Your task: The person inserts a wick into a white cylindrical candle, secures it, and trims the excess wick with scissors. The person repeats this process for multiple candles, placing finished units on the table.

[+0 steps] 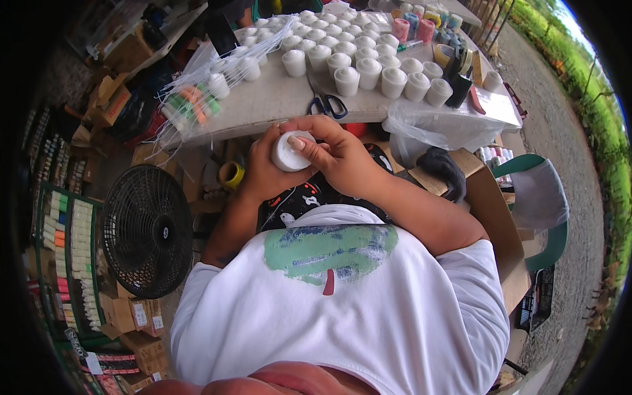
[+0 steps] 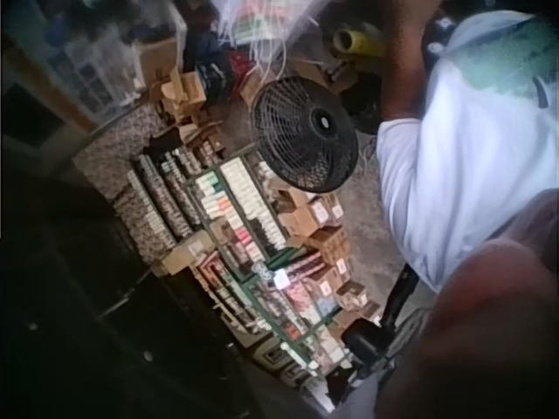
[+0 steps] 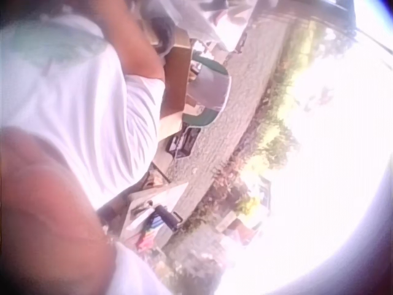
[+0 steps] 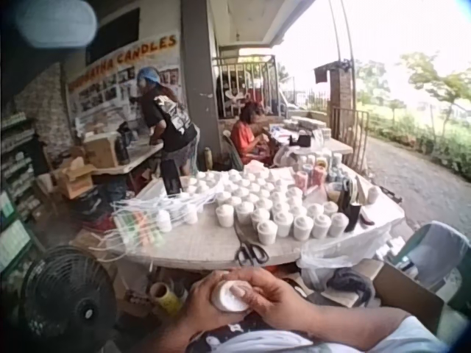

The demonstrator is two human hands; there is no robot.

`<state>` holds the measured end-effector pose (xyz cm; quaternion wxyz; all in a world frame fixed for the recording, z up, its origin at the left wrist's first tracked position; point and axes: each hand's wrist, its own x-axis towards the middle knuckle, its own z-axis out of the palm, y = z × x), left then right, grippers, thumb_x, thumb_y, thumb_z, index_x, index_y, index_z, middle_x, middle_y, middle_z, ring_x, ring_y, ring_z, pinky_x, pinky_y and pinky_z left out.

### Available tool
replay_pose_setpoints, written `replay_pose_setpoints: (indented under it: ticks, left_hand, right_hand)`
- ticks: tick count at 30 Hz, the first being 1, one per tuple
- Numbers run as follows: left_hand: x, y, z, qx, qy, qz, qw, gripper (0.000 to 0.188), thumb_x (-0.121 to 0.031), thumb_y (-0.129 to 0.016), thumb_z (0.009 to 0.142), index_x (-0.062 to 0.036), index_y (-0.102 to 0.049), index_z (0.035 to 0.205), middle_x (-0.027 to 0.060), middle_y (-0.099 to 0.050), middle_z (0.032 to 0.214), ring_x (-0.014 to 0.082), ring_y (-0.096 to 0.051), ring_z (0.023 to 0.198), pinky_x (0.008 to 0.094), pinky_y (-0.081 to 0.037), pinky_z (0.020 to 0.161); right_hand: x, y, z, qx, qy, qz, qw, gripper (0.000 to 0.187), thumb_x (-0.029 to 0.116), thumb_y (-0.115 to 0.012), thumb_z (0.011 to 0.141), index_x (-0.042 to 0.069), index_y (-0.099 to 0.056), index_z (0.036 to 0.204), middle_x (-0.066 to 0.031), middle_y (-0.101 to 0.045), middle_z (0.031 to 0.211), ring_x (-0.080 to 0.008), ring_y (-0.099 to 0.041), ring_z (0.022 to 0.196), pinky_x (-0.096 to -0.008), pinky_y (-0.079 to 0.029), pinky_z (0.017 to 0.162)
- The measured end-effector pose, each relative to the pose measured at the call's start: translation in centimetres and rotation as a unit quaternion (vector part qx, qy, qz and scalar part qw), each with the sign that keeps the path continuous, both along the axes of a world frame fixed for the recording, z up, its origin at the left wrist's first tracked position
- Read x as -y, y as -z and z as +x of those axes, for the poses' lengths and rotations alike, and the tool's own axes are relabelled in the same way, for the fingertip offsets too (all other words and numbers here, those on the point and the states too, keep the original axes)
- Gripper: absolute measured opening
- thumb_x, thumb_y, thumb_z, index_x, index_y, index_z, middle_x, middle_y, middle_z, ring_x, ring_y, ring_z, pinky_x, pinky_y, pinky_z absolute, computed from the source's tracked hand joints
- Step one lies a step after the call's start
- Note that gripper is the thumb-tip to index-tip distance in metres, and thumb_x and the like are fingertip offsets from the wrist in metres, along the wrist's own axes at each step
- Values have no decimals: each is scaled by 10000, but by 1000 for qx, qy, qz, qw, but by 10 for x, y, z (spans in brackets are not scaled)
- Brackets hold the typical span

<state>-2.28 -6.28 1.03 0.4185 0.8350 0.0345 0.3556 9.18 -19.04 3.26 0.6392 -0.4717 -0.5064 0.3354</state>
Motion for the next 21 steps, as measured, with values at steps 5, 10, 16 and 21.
replay_pose_setpoints:
  ticks: [5,10,16,21]
  left_hand:
    - [2,9,2,1,-8,-1,1000,546,-160,-847,593,-66,-532,1028,137,-658,940,292,-670,876,383,-525,742]
    - [4,13,3,6,2,-6,1000,539,-162,-837,585,-58,-520,1008,154,-645,895,348,-662,843,405,-523,716]
    - [8,15,-1,39,-15,40,998,590,-128,-853,566,-58,-535,1058,127,-648,972,272,-663,884,366,-522,752]
    - [6,18,-2,61,-3,73,995,596,-146,-849,548,-73,-532,1048,134,-634,980,324,-648,883,393,-524,745]
  right_hand:
    - [5,-3,4,-74,-29,-44,996,317,182,-546,963,72,-547,1261,-28,-570,1196,-113,-528,1103,-264,-428,957]
    - [8,3,6,-39,-36,-30,998,331,176,-587,940,70,-560,1252,-41,-548,1229,-129,-538,1108,-269,-425,961]
    - [10,-5,7,-72,-75,-48,993,310,122,-619,912,77,-601,1218,-36,-539,1245,-142,-492,1183,-284,-391,1003]
    - [13,-3,7,-96,-107,-61,988,311,85,-628,898,91,-616,1208,-32,-475,1337,-152,-421,1259,-286,-357,1038]
